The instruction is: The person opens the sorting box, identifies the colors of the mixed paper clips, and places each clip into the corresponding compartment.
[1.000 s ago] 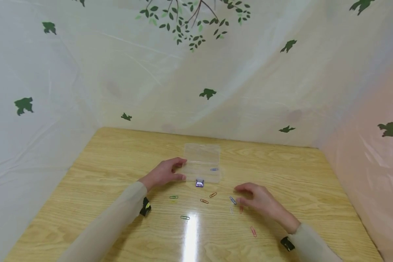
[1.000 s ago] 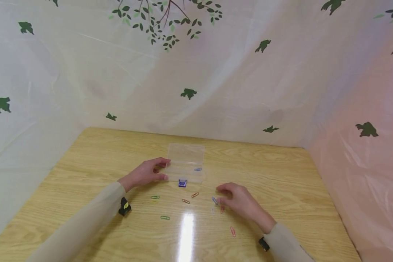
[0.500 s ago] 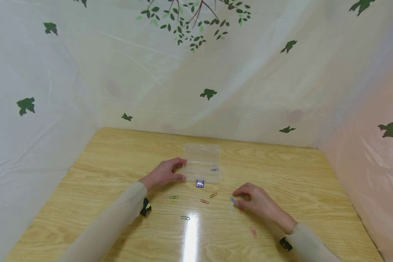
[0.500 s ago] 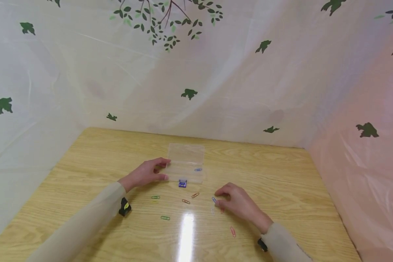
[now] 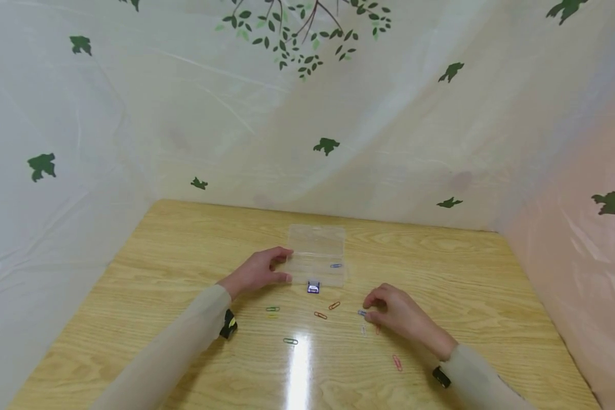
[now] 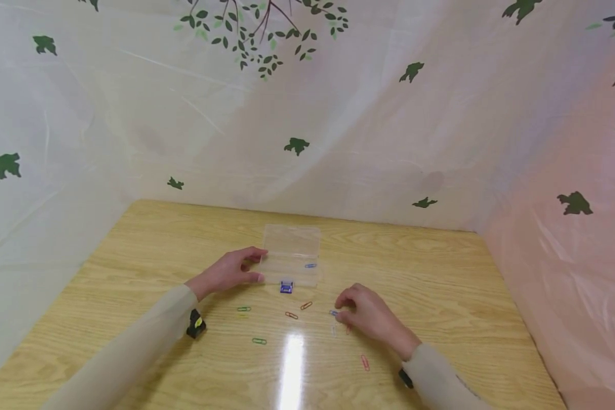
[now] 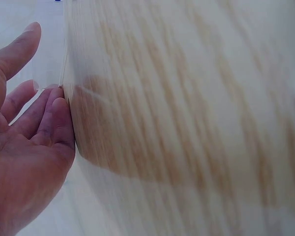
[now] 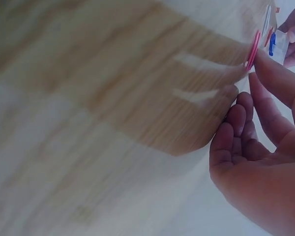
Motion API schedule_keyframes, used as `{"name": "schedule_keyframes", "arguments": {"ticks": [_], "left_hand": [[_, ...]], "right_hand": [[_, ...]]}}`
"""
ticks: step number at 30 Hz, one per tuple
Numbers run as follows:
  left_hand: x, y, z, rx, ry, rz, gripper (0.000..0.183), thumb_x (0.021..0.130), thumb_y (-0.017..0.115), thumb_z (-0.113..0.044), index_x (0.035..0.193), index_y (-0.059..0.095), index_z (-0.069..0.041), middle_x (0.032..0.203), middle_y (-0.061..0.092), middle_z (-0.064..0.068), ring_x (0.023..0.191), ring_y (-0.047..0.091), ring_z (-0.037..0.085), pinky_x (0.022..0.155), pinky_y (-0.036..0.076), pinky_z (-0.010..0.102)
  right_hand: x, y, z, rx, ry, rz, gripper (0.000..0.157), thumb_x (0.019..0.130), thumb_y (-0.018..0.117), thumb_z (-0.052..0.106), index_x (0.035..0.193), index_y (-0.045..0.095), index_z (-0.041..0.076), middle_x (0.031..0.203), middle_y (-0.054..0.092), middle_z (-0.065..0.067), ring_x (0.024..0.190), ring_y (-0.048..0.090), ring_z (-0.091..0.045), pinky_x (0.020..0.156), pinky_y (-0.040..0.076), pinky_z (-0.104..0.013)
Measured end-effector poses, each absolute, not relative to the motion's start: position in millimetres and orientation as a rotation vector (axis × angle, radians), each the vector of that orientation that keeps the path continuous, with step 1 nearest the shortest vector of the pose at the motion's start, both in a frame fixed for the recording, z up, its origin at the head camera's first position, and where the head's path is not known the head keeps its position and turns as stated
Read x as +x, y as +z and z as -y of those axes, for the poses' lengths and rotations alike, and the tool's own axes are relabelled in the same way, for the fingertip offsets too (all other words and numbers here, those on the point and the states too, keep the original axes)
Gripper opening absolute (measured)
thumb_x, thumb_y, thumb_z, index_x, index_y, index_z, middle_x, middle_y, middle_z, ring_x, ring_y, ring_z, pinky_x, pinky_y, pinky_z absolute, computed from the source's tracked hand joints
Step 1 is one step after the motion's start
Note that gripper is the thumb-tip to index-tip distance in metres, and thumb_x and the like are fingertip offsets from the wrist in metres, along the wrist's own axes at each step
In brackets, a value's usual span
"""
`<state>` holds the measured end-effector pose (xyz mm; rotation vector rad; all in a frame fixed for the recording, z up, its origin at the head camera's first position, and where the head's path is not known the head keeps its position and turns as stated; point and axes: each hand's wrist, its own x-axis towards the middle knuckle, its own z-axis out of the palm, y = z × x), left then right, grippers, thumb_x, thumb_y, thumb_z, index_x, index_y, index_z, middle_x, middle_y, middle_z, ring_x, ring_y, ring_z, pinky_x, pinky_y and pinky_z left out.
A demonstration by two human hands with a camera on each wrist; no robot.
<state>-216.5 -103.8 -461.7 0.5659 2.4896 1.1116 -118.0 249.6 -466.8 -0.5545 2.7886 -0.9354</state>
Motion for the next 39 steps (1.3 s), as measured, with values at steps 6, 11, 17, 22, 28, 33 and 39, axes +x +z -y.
{"name": "schedule_keyframes", "arguments": {"ticks": [6, 11, 17, 22, 28, 33, 39], "left_hand": [[-216.0, -461.9, 105.2, 0.577, 1.105, -2.503, 0.063, 0.095, 0.078, -0.025, 0.151, 0.051, -0.011, 0.149, 0.056, 0.011, 0.138, 0.051, 0.030, 0.115, 0.041, 0.049], [-216.2, -462.5, 105.7, 0.585, 1.109, -2.506, 0.064, 0.095, 0.078, -0.026, 0.151, 0.052, -0.011, 0.148, 0.056, 0.011, 0.137, 0.051, 0.030, 0.115, 0.040, 0.049], [-217.2, -464.6, 104.4, 0.578, 1.114, -2.506, 0.063, 0.095, 0.078, -0.025, 0.151, 0.052, -0.012, 0.148, 0.057, 0.011, 0.137, 0.051, 0.030, 0.116, 0.040, 0.048], [-218.2, -466.4, 104.1, 0.576, 1.116, -2.503, 0.064, 0.095, 0.078, -0.026, 0.151, 0.052, -0.012, 0.149, 0.056, 0.010, 0.137, 0.051, 0.030, 0.116, 0.040, 0.048], [-218.5, -467.9, 105.9, 0.580, 1.119, -2.498, 0.064, 0.095, 0.079, -0.025, 0.151, 0.052, -0.011, 0.148, 0.057, 0.011, 0.136, 0.052, 0.030, 0.114, 0.042, 0.048], [-218.3, -468.6, 106.2, 0.584, 1.117, -2.495, 0.065, 0.094, 0.079, -0.026, 0.151, 0.052, -0.011, 0.148, 0.057, 0.011, 0.136, 0.052, 0.029, 0.113, 0.043, 0.048], [-218.2, -466.8, 105.4, 0.576, 1.139, -2.489, 0.064, 0.095, 0.079, -0.026, 0.151, 0.052, -0.012, 0.148, 0.057, 0.010, 0.136, 0.052, 0.029, 0.114, 0.042, 0.048]], "right_hand": [[-122.3, -465.0, -249.2, -0.582, -0.975, -2.758, 0.007, 0.092, 0.079, 0.010, 0.095, 0.073, 0.014, 0.094, 0.064, 0.007, 0.085, 0.057, -0.007, 0.074, 0.052, -0.025], [-124.8, -463.5, -248.2, -0.583, -0.959, -2.737, 0.006, 0.092, 0.079, 0.009, 0.093, 0.073, 0.013, 0.093, 0.063, 0.006, 0.082, 0.056, -0.005, 0.072, 0.052, -0.024], [-128.4, -460.8, -248.0, -0.576, -0.911, -2.696, 0.007, 0.093, 0.077, 0.009, 0.090, 0.072, 0.013, 0.092, 0.062, 0.005, 0.081, 0.057, -0.007, 0.071, 0.051, -0.024], [-128.9, -460.3, -248.8, -0.575, -0.900, -2.683, 0.008, 0.094, 0.076, 0.010, 0.090, 0.071, 0.014, 0.091, 0.062, 0.005, 0.080, 0.056, -0.008, 0.071, 0.051, -0.024], [-129.6, -457.2, -249.7, -0.590, -0.956, -2.680, 0.007, 0.099, 0.069, 0.008, 0.094, 0.067, 0.012, 0.089, 0.063, 0.006, 0.078, 0.054, -0.008, 0.068, 0.050, -0.025], [-132.5, -454.0, -250.8, -0.549, -1.024, -2.714, 0.004, 0.099, 0.070, 0.009, 0.096, 0.067, 0.010, 0.089, 0.065, 0.005, 0.079, 0.056, -0.010, 0.069, 0.051, -0.025], [-136.4, -451.1, -250.9, -0.558, -1.064, -2.822, 0.003, 0.099, 0.071, 0.010, 0.102, 0.072, 0.009, 0.091, 0.068, 0.006, 0.083, 0.061, -0.009, 0.072, 0.054, -0.025]]}}
